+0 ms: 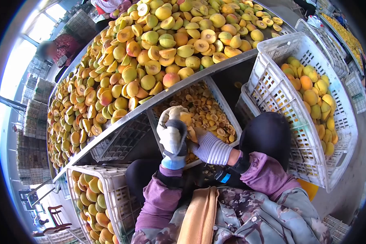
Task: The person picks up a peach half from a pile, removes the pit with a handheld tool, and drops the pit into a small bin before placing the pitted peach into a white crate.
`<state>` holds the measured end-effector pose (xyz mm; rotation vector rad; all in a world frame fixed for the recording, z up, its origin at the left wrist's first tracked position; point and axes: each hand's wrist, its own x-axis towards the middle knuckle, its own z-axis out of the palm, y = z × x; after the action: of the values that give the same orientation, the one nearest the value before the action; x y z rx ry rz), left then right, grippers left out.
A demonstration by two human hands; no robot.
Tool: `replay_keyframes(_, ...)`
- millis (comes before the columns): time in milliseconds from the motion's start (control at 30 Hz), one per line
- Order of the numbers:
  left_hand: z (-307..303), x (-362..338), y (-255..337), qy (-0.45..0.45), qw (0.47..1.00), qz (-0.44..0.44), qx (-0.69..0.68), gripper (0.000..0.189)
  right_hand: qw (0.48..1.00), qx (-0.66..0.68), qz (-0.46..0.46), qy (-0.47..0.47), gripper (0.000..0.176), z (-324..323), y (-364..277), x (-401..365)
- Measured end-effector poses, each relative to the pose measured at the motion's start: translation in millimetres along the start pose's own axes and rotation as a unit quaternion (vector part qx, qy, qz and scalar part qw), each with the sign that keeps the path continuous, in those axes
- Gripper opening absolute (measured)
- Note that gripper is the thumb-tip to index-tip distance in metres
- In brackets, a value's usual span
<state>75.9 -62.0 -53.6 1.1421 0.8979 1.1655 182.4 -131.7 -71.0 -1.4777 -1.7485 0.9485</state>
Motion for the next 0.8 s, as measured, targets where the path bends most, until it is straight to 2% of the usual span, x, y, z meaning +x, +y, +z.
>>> replay_keyframes(33,1.5,3.0,-3.4,0.013,0.999,0.031,0.006,0.038,1.000,0.001,-0.003,-0.001,0.032,-1.1,-1.1,2.0)
replay_keyframes(67,1.5,4.1,-5.1,0.003,0.997,0.067,0.033,0.042,0.998,0.068,0.010,-0.008,0.031,-4.1,-2.6,3.3)
replay_keyframes(100,-3.0,6.6,-4.5,0.003,0.997,0.066,0.033,0.042,0.990,0.136,0.025,-0.017,0.030,-6.7,-4.4,3.1)
replay_keyframes(133,-11.1,10.5,-3.6,-0.053,0.998,-0.014,-0.021,0.044,0.991,0.129,-0.030,0.030,0.026,-3.4,-0.8,1.8)
replay_keyframes(167,-14.6,12.9,-4.2,-0.110,0.986,-0.095,-0.076,0.046,0.991,0.130,-0.027,0.031,0.026,-5.3,-0.7,0.0)
replay_keyframes(200,-10.6,11.8,-5.9,-0.073,0.973,-0.161,-0.148,0.050,0.980,0.178,0.077,-0.040,0.024,-14.2,-11.4,-1.3)
replay_keyframes(233,-9.1,10.7,-5.6,-0.072,0.973,-0.164,-0.148,0.050,0.951,0.224,0.179,-0.113,0.023,-19.2,-19.3,-2.8)
replay_keyframes(267,-8.4,10.4,-3.7,-0.085,0.969,-0.181,-0.145,0.051,0.932,0.293,0.196,-0.089,0.022,-17.2,-22.9,-5.4)
replay_keyframes(333,-9.2,12.5,-6.6,-0.096,0.960,-0.211,-0.155,0.054,0.918,0.318,0.211,-0.111,0.024,-22.1,-24.5,-8.0)
replay_keyframes(367,-10.5,14.6,-9.1,-0.096,0.960,-0.212,-0.154,0.054,0.902,0.342,0.226,-0.132,0.026,-24.4,-24.7,-9.6)
replay_keyframes(433,-11.7,18.5,-13.1,-0.168,0.957,-0.201,-0.126,0.054,0.904,0.337,0.224,-0.137,0.026,-28.5,-25.2,-11.7)
replay_keyframes(467,-8.2,18.2,-16.6,-0.175,0.963,-0.145,-0.145,0.048,0.906,0.331,0.221,-0.141,0.025,-29.4,-25.1,-13.6)
replay_keyframes(500,-2.8,17.9,-12.5,-0.176,0.963,-0.147,-0.143,0.048,0.906,0.333,0.222,-0.139,0.025,-23.8,-17.9,-13.8)
replay_keyframes(533,3.9,16.5,-3.7,-0.152,0.984,-0.079,-0.055,0.043,0.959,0.263,0.095,-0.047,0.025,-11.0,-3.1,-12.1)
replay_keyframes(567,9.8,13.8,2.3,-0.128,0.991,-0.010,0.034,0.038,0.981,0.184,-0.034,0.047,0.025,1.2,9.9,-10.7)
replay_keyframes(600,15.7,9.0,2.8,-0.089,0.995,0.000,0.041,0.032,0.975,0.202,-0.048,0.079,0.024,10.3,16.9,-9.6)
replay_keyframes(633,14.5,10.2,8.8,-0.092,0.995,-0.002,0.041,0.032,0.975,0.202,-0.046,0.082,0.024,-2.4,5.1,-12.3)
replay_keyframes(700,4.0,16.0,21.9,-0.192,0.964,-0.118,0.140,0.046,0.939,0.299,0.141,-0.101,0.025,-32.3,-19.0,-19.7)
replay_keyframes(733,2.5,22.3,11.4,-0.254,0.962,-0.093,0.034,0.043,0.913,0.309,0.210,-0.163,0.026,-36.9,-23.4,-20.0)
replay_keyframes(800,-4.3,22.4,11.1,-0.281,0.951,-0.110,0.067,0.046,0.906,0.333,0.204,-0.162,0.029,-33.4,-28.4,-25.5)
